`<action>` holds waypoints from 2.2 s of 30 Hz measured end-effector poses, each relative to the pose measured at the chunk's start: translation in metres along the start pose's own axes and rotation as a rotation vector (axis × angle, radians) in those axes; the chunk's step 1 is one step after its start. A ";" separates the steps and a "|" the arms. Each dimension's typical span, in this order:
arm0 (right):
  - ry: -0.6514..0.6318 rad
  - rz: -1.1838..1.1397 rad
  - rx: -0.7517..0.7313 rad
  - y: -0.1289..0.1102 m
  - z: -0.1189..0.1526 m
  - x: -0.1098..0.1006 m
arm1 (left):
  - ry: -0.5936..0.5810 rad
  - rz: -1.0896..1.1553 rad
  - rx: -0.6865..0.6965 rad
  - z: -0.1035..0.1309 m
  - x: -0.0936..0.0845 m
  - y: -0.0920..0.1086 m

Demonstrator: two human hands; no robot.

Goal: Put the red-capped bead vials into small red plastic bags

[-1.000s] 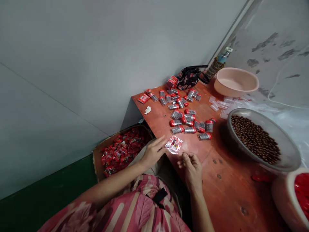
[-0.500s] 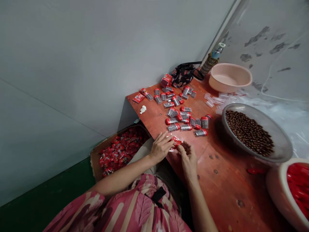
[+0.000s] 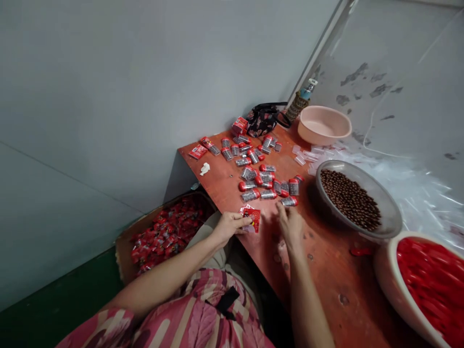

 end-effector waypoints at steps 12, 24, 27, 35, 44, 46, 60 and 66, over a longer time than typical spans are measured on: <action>0.032 0.368 0.180 0.034 -0.052 -0.022 | 0.156 0.488 -0.081 0.002 -0.011 0.000; -0.088 -0.630 0.047 0.006 0.109 0.049 | 0.181 0.756 -0.016 -0.010 0.000 -0.003; -0.057 -0.639 0.056 0.006 0.108 0.051 | 0.144 0.771 0.015 -0.009 0.006 -0.001; -0.112 -0.670 0.047 0.004 0.103 0.058 | 0.076 0.672 0.058 -0.001 0.019 0.011; -0.084 -0.672 -0.018 0.000 0.099 0.057 | -0.068 0.418 0.032 -0.001 0.026 0.019; -0.073 -0.649 -0.043 -0.001 0.098 0.055 | -0.064 0.372 0.019 -0.001 0.025 0.019; -0.043 -0.688 -0.021 -0.002 0.094 0.052 | -0.054 0.180 0.030 0.000 0.024 0.025; -0.197 -0.843 0.093 0.002 0.095 0.072 | -0.041 0.133 0.050 0.003 0.023 0.030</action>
Point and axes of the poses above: each hand's wrist, its own z-axis away from the middle knuckle, its own x-axis out of the palm, y = z × x, the point moved 10 cm from there along -z, towards the middle knuckle, and after that the axes turned 1 degree about z, right-handed, at the moved point
